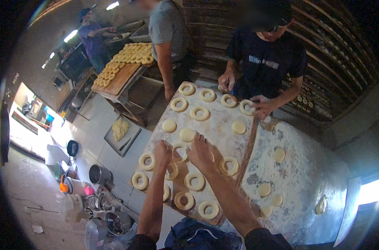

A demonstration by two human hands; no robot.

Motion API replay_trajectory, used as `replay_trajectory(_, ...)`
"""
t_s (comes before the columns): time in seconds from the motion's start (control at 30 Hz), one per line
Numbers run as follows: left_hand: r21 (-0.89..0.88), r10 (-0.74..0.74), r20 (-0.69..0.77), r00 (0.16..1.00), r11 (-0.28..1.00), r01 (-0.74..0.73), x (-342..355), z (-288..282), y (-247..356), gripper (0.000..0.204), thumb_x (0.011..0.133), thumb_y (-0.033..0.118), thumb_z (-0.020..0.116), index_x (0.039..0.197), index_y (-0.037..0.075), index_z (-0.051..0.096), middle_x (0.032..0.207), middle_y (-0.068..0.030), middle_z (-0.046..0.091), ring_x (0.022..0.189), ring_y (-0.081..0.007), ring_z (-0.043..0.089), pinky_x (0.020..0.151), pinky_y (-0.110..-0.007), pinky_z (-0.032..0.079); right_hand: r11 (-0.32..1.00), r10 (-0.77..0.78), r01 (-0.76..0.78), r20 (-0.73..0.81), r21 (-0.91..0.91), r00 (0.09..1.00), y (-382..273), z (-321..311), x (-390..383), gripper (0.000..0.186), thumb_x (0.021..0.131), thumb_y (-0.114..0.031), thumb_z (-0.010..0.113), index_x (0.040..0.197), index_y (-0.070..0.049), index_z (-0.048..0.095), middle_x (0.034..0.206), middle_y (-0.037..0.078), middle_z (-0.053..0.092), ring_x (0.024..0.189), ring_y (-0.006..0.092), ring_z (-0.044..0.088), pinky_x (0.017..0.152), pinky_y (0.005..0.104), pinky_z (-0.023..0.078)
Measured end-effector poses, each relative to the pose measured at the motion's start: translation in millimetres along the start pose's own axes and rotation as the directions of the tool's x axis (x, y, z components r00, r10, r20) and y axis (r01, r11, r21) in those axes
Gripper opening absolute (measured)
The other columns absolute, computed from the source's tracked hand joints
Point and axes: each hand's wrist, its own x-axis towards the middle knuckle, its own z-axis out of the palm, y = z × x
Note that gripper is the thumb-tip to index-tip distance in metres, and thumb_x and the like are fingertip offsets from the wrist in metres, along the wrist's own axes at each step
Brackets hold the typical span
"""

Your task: The person shapes small dough pieces into ring forms by hand and places them on a wooden board. Other workers in the background also shape dough and move trays of finished rings.

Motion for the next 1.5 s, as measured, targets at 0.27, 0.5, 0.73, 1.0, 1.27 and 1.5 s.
replay_trajectory(0.27,-0.023,0.202,0.194,0.960,0.979,-0.202,-0.4,-9.2,-14.6,0.028,0.088,0.024,0.078,0.101,0.000,0.076,0.094,-0.0190,0.073,0.086,-0.0354,0.072,0.076,-0.045,0.055,0.912,-0.295,0.342,0.217,-0.225,0.931,32.0,28.4,66.5,0.041,0.085,-0.014,0.071,0.121,0.003,0.063,0.118,0.022,0.066,0.124,0.0413,0.058,0.103,0.0492,0.049)
replay_trajectory(0.5,-0.010,0.199,0.058,0.978,0.980,-0.198,-1.2,-0.4,-11.5,0.030,0.079,0.017,0.085,0.102,0.000,0.075,0.089,-0.0157,0.072,0.082,-0.0333,0.071,0.078,-0.043,0.056,0.964,-0.059,-0.022,0.293,0.265,0.954,23.7,-18.0,61.3,0.044,0.081,-0.008,0.073,0.124,-0.005,0.062,0.116,0.023,0.069,0.114,0.0349,0.067,0.090,0.0467,0.056)
replay_trajectory(0.73,-0.115,0.313,0.106,0.944,0.947,-0.301,29.4,16.2,-22.7,0.029,0.078,0.019,0.081,0.097,0.000,0.071,0.089,-0.0208,0.069,0.082,-0.0394,0.068,0.076,-0.048,0.054,0.902,0.027,-0.032,0.019,0.431,0.999,78.0,-75.4,-80.2,0.038,0.083,0.007,0.065,0.118,-0.004,0.071,0.101,0.013,0.074,0.086,0.0205,0.071,0.080,0.0349,0.057)
replay_trajectory(1.0,-0.015,0.440,0.182,0.879,0.895,-0.445,20.7,37.0,-33.2,0.048,0.067,0.013,0.092,0.106,0.004,0.066,0.104,-0.0160,0.068,0.100,-0.0377,0.065,0.085,-0.049,0.052,0.790,0.613,-0.579,-0.209,0.203,0.762,198.0,-161.3,-339.5,0.034,0.077,-0.007,0.080,0.111,-0.006,0.074,0.097,0.016,0.075,0.095,0.0308,0.073,0.083,0.0426,0.057)
replay_trajectory(1.27,0.172,0.475,-0.030,0.880,0.869,-0.463,-31.1,32.0,49.0,0.054,0.080,0.013,0.080,0.128,0.003,0.060,0.124,-0.0214,0.061,0.118,-0.0427,0.057,0.101,-0.051,0.044,0.735,0.636,-0.674,-0.418,0.071,0.649,346.1,-217.6,-401.8,0.031,0.073,-0.013,0.081,0.102,-0.008,0.073,0.091,0.015,0.073,0.092,0.0350,0.070,0.087,0.0473,0.052)
replay_trajectory(1.5,-0.615,0.612,0.232,0.756,0.695,-0.373,-243.7,104.1,225.8,0.037,0.086,0.013,0.076,0.118,0.002,0.063,0.115,-0.0183,0.064,0.116,-0.0366,0.060,0.101,-0.045,0.046,0.767,0.515,-0.599,-0.334,-0.232,0.789,367.2,-228.0,-396.1,0.030,0.070,-0.021,0.085,0.092,-0.008,0.067,0.086,0.015,0.069,0.090,0.0383,0.065,0.091,0.0500,0.047)
